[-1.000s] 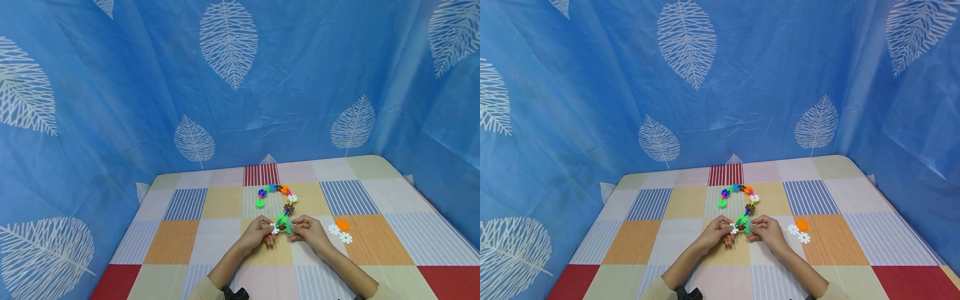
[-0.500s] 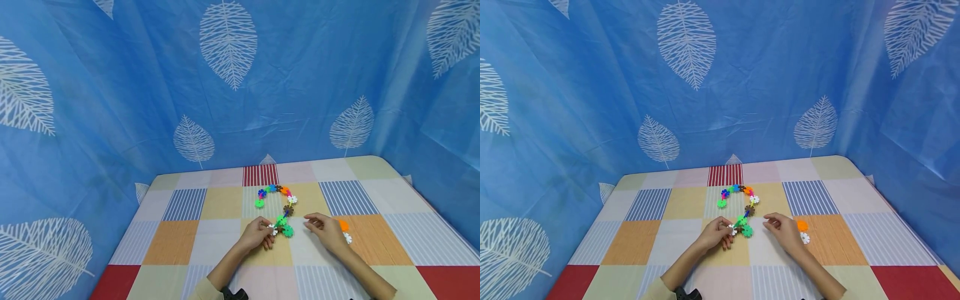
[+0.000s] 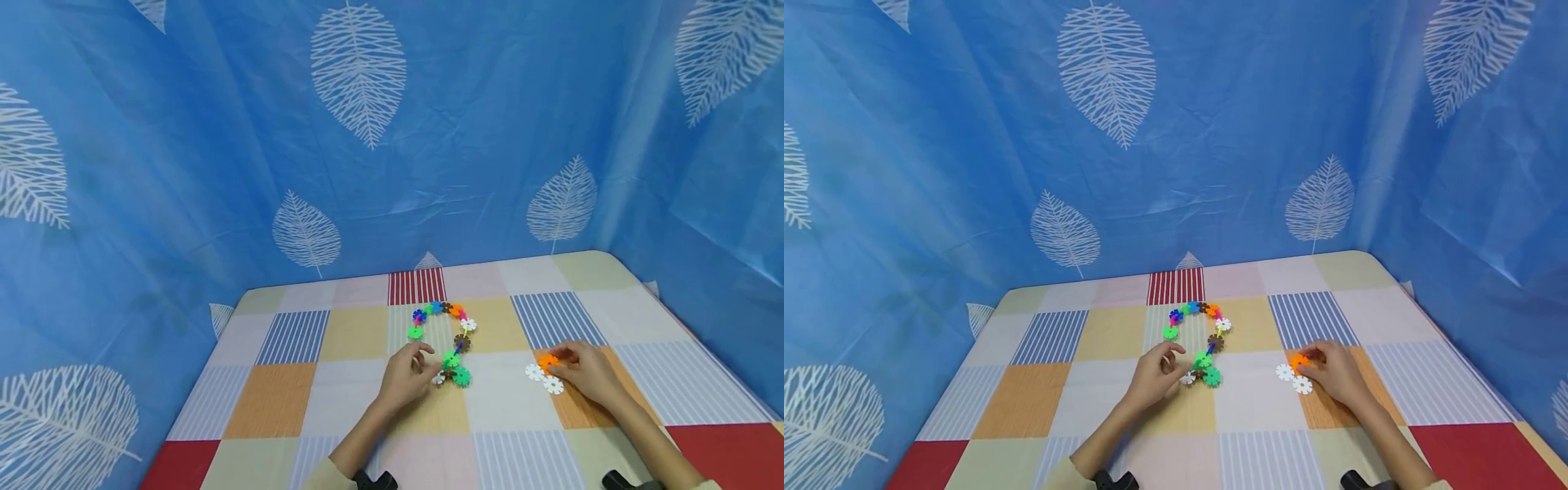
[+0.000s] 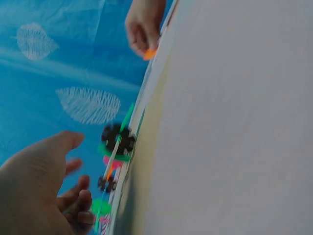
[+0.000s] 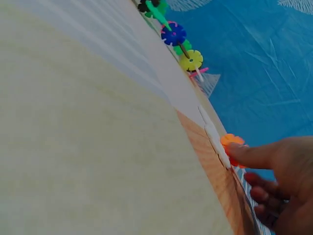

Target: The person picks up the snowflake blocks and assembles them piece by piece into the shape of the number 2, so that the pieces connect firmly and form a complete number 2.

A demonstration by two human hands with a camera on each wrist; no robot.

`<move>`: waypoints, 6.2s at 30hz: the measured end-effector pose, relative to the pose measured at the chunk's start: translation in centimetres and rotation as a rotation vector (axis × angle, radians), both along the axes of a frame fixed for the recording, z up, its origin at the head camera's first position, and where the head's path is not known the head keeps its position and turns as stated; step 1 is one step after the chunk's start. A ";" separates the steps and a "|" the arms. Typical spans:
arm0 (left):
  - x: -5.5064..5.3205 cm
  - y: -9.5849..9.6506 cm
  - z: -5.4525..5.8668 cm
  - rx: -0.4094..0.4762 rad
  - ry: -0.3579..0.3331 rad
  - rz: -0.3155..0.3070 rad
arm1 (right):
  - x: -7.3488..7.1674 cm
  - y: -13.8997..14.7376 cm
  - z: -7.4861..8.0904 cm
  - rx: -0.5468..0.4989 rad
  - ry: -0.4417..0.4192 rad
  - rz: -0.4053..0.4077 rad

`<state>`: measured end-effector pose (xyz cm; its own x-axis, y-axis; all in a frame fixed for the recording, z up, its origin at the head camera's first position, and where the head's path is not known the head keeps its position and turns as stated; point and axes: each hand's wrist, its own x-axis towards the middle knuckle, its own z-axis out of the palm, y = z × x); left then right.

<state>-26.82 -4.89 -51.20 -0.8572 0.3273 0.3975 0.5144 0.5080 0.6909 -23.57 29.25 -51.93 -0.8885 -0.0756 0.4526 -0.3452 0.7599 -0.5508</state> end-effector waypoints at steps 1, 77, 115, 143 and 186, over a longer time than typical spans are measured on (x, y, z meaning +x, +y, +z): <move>0.1 0.3 -0.1 -0.006 0.040 -0.024 | -0.1 -0.4 0.1 -0.045 0.002 0.011; 0.5 2.9 -0.6 -0.080 0.447 0.019 | 0.2 -1.9 -0.4 0.060 0.004 0.133; -0.4 4.7 -1.5 -0.102 0.387 -0.106 | -0.1 -10.3 0.4 -1.031 -0.677 0.214; -0.1 4.3 -1.4 -0.276 0.475 -0.079 | 2.4 -1.7 0.7 0.054 0.051 0.073; 0.3 4.7 -1.5 -0.431 0.540 -0.068 | -0.6 -7.7 -0.5 -0.269 -0.062 0.296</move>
